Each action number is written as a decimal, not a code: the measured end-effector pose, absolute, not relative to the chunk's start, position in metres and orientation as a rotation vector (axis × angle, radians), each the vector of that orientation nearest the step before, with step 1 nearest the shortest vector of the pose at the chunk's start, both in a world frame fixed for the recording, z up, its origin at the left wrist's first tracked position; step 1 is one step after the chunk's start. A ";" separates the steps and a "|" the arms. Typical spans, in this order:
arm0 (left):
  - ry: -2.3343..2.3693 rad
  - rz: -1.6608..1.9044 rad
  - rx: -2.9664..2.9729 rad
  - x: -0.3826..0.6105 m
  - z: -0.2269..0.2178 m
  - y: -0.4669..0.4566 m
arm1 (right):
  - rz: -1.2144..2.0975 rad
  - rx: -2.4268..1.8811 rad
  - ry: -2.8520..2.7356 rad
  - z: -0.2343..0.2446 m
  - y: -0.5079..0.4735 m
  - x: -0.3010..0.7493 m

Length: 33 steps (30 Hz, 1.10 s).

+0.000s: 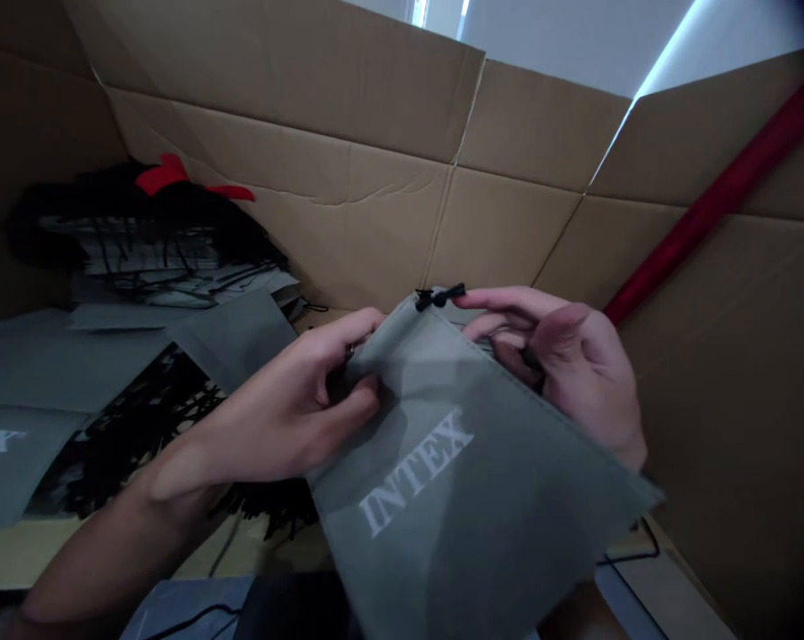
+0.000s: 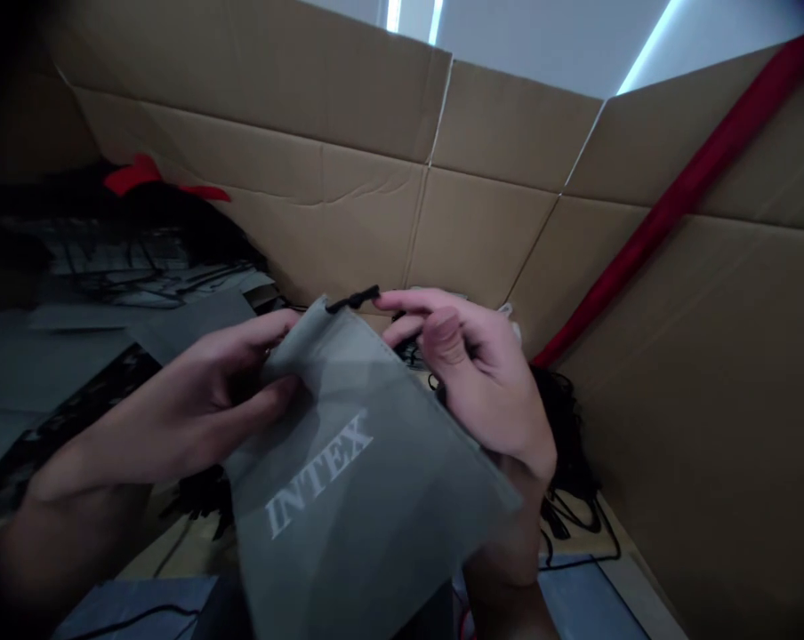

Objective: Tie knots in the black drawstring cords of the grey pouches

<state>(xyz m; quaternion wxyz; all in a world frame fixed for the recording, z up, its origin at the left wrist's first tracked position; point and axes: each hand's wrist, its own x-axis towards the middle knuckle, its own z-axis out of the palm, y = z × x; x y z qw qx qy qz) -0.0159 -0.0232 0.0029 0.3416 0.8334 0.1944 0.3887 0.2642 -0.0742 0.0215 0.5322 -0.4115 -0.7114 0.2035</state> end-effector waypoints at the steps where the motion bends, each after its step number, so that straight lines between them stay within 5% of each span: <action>1: 0.504 0.975 2.167 -0.017 0.003 -0.024 | 0.523 -0.949 -1.683 0.022 -0.074 0.257; 6: 0.523 0.832 2.194 -0.017 0.001 -0.027 | 0.486 -0.929 -1.639 0.026 -0.072 0.240; 14: 0.433 1.243 2.172 -0.007 -0.005 -0.031 | 0.393 -0.653 -1.792 0.018 -0.062 0.228; 33: 0.421 1.318 2.356 -0.008 -0.002 -0.029 | 0.363 -0.640 -1.809 0.015 -0.059 0.231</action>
